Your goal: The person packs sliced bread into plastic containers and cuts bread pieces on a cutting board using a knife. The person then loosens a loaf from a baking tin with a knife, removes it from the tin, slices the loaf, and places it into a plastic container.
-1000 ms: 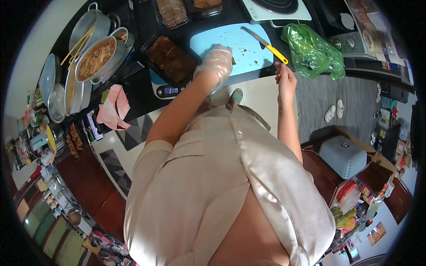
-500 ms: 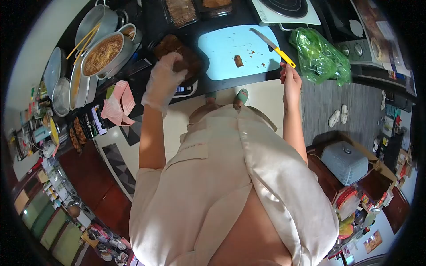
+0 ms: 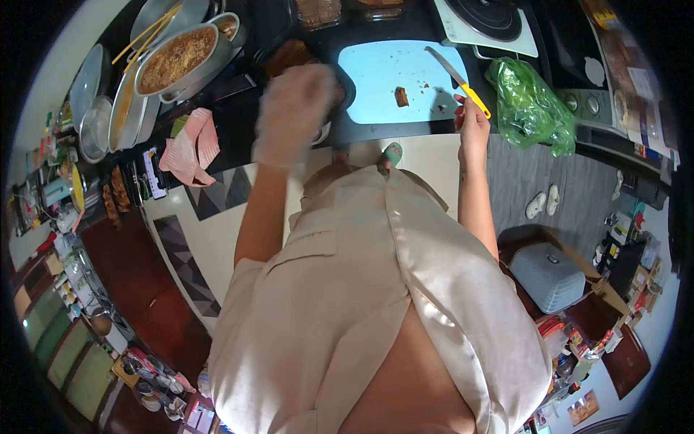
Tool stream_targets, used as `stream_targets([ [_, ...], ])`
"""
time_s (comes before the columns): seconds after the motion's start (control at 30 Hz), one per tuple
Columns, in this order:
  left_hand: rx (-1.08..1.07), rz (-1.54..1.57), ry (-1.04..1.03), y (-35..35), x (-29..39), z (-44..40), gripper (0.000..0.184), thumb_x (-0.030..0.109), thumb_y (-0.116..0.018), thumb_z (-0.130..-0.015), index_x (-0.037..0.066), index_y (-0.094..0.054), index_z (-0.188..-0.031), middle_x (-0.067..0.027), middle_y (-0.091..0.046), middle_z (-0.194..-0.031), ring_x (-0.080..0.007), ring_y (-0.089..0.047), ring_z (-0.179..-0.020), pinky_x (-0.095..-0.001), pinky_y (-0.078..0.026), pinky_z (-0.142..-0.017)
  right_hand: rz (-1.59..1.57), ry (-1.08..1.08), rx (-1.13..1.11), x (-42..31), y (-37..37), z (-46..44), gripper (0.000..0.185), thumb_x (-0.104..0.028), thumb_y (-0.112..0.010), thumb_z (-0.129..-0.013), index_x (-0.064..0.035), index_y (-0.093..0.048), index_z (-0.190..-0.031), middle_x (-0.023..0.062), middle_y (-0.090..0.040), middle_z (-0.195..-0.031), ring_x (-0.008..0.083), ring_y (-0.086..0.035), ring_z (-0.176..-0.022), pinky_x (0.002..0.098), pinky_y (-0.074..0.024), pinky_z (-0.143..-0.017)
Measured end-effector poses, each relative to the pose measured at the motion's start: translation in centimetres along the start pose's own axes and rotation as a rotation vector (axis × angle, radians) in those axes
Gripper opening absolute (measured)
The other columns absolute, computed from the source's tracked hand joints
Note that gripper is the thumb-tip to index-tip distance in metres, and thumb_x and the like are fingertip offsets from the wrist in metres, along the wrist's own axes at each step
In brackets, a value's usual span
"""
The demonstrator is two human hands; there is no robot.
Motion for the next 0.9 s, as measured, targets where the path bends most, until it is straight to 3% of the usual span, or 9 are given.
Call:
stream_targets([
  [0.1, -0.102, 0.091, -0.193, -6.5, 4.6, -0.2, 0.025, 0.022, -0.062, -0.089, 0.006, -0.063, -0.109, -0.0149, -0.064, -0.105, -0.0301, -0.063, -0.097, -0.0418, -0.051, -0.085, -0.005, -0.012, 0.002, -0.2, 0.1, 0.1, 0.030, -0.029, -0.056, -0.099, -0.0035, -0.071, -0.097, -0.0050, -0.054, -0.072, 0.0030, -0.045, -0.058, 0.0191, -0.0344, -0.052],
  [0.17, -0.401, -0.107, 0.021, -13.2, 4.0, 0.0, 0.039, 0.030, -0.063, -0.087, 0.006, -0.059, -0.118, -0.0238, -0.057, -0.111, -0.0378, -0.061, -0.101, -0.0457, -0.051, -0.088, -0.020, 0.010, 0.005, -0.7, 0.3, 0.2, 0.031, -0.029, -0.056, -0.100, -0.0027, -0.071, -0.100, -0.0044, -0.054, -0.073, 0.0029, -0.044, -0.058, 0.0189, -0.0341, -0.053],
  [0.27, -0.405, -0.101, 0.037, -16.9, 3.2, 0.3, 0.041, 0.027, -0.061, -0.087, 0.003, -0.054, -0.120, -0.0270, -0.054, -0.110, -0.0430, -0.060, -0.101, -0.0479, -0.051, -0.086, -0.042, 0.016, 0.025, -1.1, 1.1, 0.2, 0.030, -0.028, -0.055, -0.100, -0.0022, -0.070, -0.102, -0.0039, -0.055, -0.074, 0.0029, -0.044, -0.058, 0.0194, -0.0339, -0.053],
  [0.9, -0.284, 0.053, -0.073, -19.2, 2.9, -1.0, 0.026, 0.016, -0.060, -0.081, 0.004, -0.057, -0.104, -0.0247, -0.059, -0.099, -0.0409, -0.059, -0.097, -0.0468, -0.049, -0.085, 0.020, 0.022, -0.009, -1.5, 1.6, -0.1, 0.031, -0.027, -0.053, -0.101, -0.0010, -0.070, -0.104, -0.0063, -0.052, -0.071, 0.0017, -0.041, -0.057, 0.0182, -0.0322, -0.053],
])
Point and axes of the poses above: each hand's wrist, its own z-axis away from the middle knuckle, its own y-axis out of the back of the hand, x = y × z, the point moved 8 cm from there along -z, towards the middle knuckle
